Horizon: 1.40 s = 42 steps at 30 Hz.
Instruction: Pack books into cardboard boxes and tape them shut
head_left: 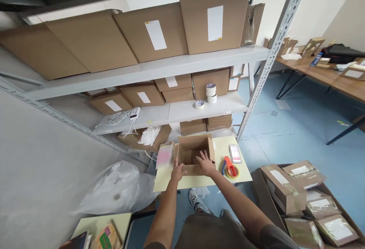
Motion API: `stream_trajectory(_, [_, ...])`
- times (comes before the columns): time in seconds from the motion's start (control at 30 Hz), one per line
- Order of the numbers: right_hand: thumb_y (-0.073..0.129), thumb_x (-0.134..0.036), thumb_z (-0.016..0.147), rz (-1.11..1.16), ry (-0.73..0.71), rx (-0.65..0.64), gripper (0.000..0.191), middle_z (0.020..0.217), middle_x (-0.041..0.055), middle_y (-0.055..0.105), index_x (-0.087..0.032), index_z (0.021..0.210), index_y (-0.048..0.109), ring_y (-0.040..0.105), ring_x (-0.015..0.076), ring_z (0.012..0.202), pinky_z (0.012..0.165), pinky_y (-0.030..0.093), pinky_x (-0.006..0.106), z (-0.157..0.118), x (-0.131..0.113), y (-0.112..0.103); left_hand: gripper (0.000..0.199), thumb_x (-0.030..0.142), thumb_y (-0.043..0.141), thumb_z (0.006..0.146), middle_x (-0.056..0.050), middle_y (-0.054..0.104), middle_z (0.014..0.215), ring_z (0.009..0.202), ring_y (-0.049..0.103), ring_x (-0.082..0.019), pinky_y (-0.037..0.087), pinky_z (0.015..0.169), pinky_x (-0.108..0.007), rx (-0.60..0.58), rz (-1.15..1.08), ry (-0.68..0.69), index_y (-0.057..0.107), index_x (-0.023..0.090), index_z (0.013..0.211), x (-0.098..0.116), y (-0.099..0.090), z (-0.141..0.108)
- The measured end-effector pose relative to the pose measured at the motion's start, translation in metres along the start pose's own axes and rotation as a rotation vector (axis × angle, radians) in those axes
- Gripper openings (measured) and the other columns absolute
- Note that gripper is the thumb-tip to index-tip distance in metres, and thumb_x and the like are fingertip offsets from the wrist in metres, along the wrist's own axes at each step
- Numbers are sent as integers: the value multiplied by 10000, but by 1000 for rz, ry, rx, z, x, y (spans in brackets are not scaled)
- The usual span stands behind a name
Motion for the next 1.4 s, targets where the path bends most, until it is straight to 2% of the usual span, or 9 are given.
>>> stream_trajectory(0.13, [687, -365, 941, -9, 171, 93, 814, 1815, 147, 98, -251, 1683, 373, 0, 403, 1673, 1301, 163, 608, -24, 50, -27, 302, 269, 833, 860, -81, 197, 1806, 1581, 395, -298, 401, 1203, -357, 26, -48, 13, 728, 233, 1140, 3, 3, -1])
stream_trajectory(0.27, [761, -512, 877, 185, 282, -61, 1103, 1796, 229, 105, -219, 1743, 143, 363, 379, 1592, 1218, 366, 462, -37, 91, -10, 264, 254, 829, 868, -91, 260, 1785, 1550, 440, -299, 411, 1183, -361, 46, -60, 3, 730, 229, 1111, 8, 8, 1])
stream_trajectory(0.4, [809, -469, 827, 102, 318, -24, 1061, 1756, 237, 243, -234, 1714, 278, 395, 402, 1564, 1206, 362, 487, -33, 99, -4, 296, 277, 855, 857, -105, 165, 1810, 1494, 513, -290, 422, 1170, -358, 46, -60, -25, 723, 224, 1117, 7, 10, 5])
stream_trajectory(0.53, [758, -347, 857, -70, 223, 191, 893, 1802, 155, 145, -280, 1667, 387, 94, 386, 1663, 1289, 163, 581, -8, 73, -37, 279, 247, 808, 884, -106, 160, 1812, 1548, 444, -298, 398, 1198, -365, 10, -41, -41, 729, 218, 1150, 9, 10, 6])
stream_trajectory(0.63, [635, -285, 925, -89, 73, 158, 829, 1826, 85, 50, -297, 1690, 318, 49, 313, 1674, 1297, 163, 551, 25, 46, -58, 283, 232, 776, 893, -85, 229, 1796, 1588, 375, -298, 405, 1202, -387, -15, -10, -44, 728, 231, 1171, 14, 10, 4])
stream_trajectory(0.8, [603, -282, 936, -186, 139, 44, 914, 1825, 107, 12, -280, 1732, 153, 0, 324, 1671, 1284, 162, 568, 85, 39, -86, 234, 265, 746, 937, -71, 208, 1799, 1507, 487, -309, 466, 1141, -410, 14, 26, -14, 733, 254, 1170, 18, 8, -1])
stream_trajectory(0.97, [578, -302, 948, -305, 272, -132, 902, 1750, 174, 271, -284, 1730, 129, 189, 367, 1616, 1252, 141, 623, 114, 52, -69, 296, 230, 733, 948, -80, 205, 1798, 1497, 486, -328, 493, 1119, -451, 113, 56, 64, 747, 278, 1240, 18, 10, -7])
stream_trajectory(1.17, [542, -131, 918, -436, 350, -54, 657, 1483, 246, 550, -166, 1572, 478, 431, 382, 1440, 1256, 50, 631, 111, 50, -54, 475, 262, 749, 937, -106, 292, 1761, 1470, 476, -369, 523, 1085, -483, 204, 100, 142, 687, 296, 1407, 15, 13, -6])
stream_trajectory(1.4, [557, -117, 877, -259, 331, 149, 813, 1718, 191, 341, -163, 1666, 365, 166, 359, 1634, 1298, 190, 554, 125, -17, -42, 784, 447, 818, 876, -148, 419, 1682, 1444, 462, -407, 391, 1202, -557, 117, -120, 339, 527, 277, 1585, -8, 2, 1])
Point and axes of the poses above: each hand's wrist, its own z-axis towards the middle knuckle, its own y-axis out of the palm, x = y × z, the point moved 8 cm from there along z, towards the middle knuckle
